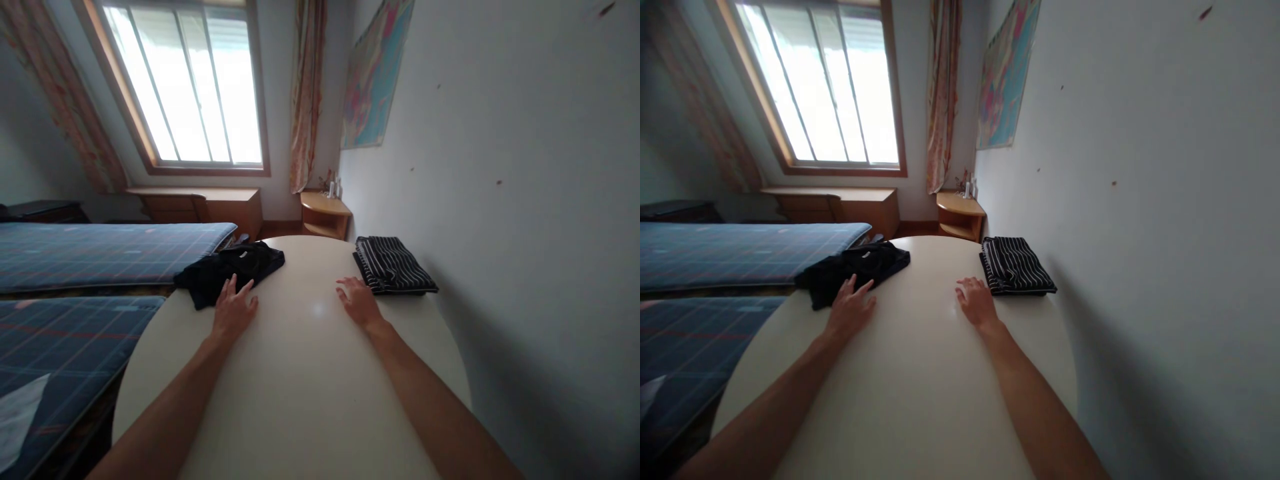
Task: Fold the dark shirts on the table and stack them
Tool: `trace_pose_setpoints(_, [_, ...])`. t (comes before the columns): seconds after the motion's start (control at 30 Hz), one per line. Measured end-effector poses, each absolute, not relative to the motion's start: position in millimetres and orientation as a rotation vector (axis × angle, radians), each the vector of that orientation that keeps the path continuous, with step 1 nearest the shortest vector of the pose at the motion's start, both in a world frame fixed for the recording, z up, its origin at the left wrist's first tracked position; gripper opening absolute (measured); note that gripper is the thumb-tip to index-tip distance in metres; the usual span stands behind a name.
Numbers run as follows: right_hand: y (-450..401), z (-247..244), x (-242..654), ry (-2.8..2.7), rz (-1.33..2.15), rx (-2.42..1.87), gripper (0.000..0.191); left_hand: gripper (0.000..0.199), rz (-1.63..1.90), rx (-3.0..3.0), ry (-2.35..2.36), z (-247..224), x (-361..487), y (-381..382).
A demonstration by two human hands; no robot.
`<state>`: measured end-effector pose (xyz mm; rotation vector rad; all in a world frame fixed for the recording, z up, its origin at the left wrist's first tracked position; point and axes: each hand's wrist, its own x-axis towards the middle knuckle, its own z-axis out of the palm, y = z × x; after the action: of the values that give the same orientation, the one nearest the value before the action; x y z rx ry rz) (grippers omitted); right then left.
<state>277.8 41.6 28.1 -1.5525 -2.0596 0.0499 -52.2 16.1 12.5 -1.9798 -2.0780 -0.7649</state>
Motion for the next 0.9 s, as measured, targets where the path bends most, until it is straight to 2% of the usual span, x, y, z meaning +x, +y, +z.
trace_pose_setpoints(0.27, [33, 12, 279, -2.281, 0.234, -1.468, 0.034, 0.057, -0.769, -1.765, -2.321, 8, -57, 14])
trace_pose_setpoints(0.37, [35, 9, 283, -2.333, 0.253, -1.411, 0.036, 0.061, -0.924, -1.661, -2.43, 6, -63, 21])
trace_pose_setpoints(0.47, [36, 8, 285, -2.373, 0.269, -1.377, 0.039, 0.056, -1.195, -1.535, -2.494, 3, -72, 32])
trace_pose_setpoints(0.77, [36, 9, 287, -2.397, 0.279, -1.344, 0.041, 0.048, -1.55, -1.518, -2.294, 9, -97, 43])
trace_pose_setpoints(0.9, [37, 7, 288, -2.404, 0.295, -1.326, 0.041, 0.046, -1.696, -1.602, -2.036, 15, -95, 41])
